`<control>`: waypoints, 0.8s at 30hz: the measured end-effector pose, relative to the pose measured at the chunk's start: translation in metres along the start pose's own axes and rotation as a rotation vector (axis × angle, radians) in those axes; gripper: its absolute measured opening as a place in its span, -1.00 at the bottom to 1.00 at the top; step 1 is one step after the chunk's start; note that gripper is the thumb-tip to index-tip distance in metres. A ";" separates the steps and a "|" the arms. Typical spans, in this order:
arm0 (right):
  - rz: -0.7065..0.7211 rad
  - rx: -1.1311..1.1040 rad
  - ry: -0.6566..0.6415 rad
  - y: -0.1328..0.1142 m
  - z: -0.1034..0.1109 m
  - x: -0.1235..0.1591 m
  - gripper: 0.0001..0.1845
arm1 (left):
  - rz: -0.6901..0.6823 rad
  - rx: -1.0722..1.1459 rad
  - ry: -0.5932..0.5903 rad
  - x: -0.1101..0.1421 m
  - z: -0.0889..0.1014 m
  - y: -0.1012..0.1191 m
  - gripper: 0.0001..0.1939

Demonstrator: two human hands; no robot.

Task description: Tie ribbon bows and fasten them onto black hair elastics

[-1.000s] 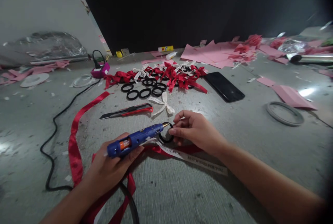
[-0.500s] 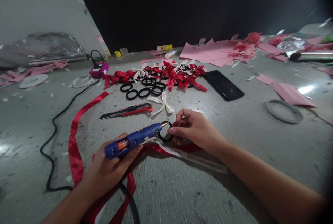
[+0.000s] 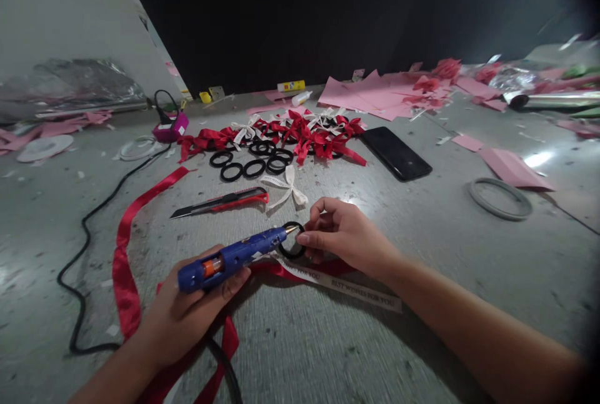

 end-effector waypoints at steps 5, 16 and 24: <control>0.004 -0.010 -0.004 0.000 -0.001 0.000 -0.70 | -0.009 -0.010 -0.015 0.001 -0.001 -0.002 -0.86; 0.031 -0.009 0.005 0.002 0.001 0.000 -0.70 | 0.007 0.118 0.020 -0.001 -0.001 0.001 -0.89; 0.036 -0.043 0.019 0.003 0.000 0.000 -0.70 | 0.027 0.108 0.075 -0.001 0.002 0.003 -0.89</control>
Point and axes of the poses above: each hand's wrist, its own x-axis away from the middle knuckle, its own z-axis out of the back of the hand, y = z × x, the point moved 7 cm from there along -x, towards the middle knuckle, and after that the axes turned 14 degrees about y, right-handed, at the moved point
